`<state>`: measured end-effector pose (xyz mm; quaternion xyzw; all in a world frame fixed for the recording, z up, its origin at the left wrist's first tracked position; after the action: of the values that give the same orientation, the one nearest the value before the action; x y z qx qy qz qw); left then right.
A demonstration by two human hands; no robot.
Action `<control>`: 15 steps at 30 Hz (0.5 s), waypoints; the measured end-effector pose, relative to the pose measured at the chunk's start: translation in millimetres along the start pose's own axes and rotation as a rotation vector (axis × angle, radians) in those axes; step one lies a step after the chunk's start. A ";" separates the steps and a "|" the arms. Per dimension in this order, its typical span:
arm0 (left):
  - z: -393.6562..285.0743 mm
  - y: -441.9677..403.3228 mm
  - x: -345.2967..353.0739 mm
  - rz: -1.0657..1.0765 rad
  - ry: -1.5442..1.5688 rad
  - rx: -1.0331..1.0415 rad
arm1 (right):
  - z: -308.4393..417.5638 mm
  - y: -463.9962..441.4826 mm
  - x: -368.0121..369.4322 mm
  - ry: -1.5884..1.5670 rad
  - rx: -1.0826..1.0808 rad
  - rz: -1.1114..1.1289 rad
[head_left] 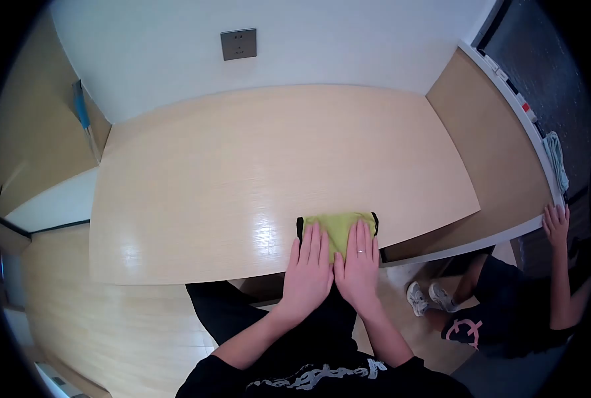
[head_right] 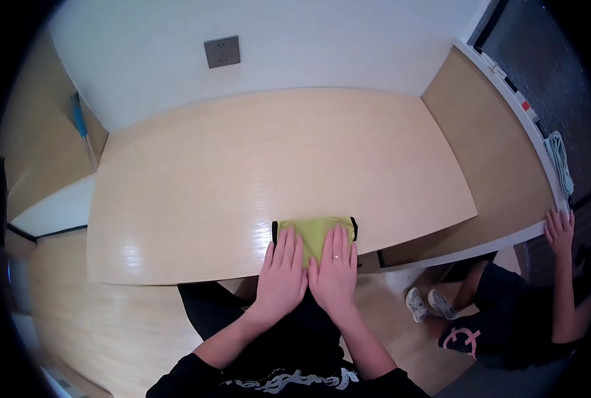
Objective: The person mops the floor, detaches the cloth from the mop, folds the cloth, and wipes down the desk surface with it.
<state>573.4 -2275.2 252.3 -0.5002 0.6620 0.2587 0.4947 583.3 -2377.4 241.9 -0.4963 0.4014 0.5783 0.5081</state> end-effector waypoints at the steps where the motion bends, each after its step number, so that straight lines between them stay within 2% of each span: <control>1: 2.9 1.6 -3.2 -0.001 0.006 -0.008 | -0.3 -0.6 -0.7 0.005 -0.005 0.007; 5: 22.2 -1.0 -19.5 -0.037 0.290 0.072 | -2.6 -12.9 -6.0 0.011 -0.024 0.014; 9: 50.4 -6.8 -28.9 -0.032 0.262 0.003 | -2.7 -43.8 -6.5 0.074 -0.069 -0.030; 11: 59.4 -6.3 -38.8 -0.124 0.128 -0.087 | -5.0 -68.7 -5.3 0.095 -0.072 -0.025; 15: 60.6 -7.5 -28.0 -0.027 0.095 -0.081 | -22.7 -139.4 10.2 0.150 -0.005 -0.028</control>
<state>604.6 -2215.8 256.2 -0.5403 0.6670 0.2547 0.4453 724.6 -2374.9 233.2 -0.5449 0.4300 0.5333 0.4834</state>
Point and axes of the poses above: each hand's wrist, its own y-axis away from the middle knuckle, its own x-axis out of the palm, z = x × y, the point moved 8 cm from there along -y, towards the middle knuckle, and after that the axes turned 11 degrees about z, right-handed, at the moved point
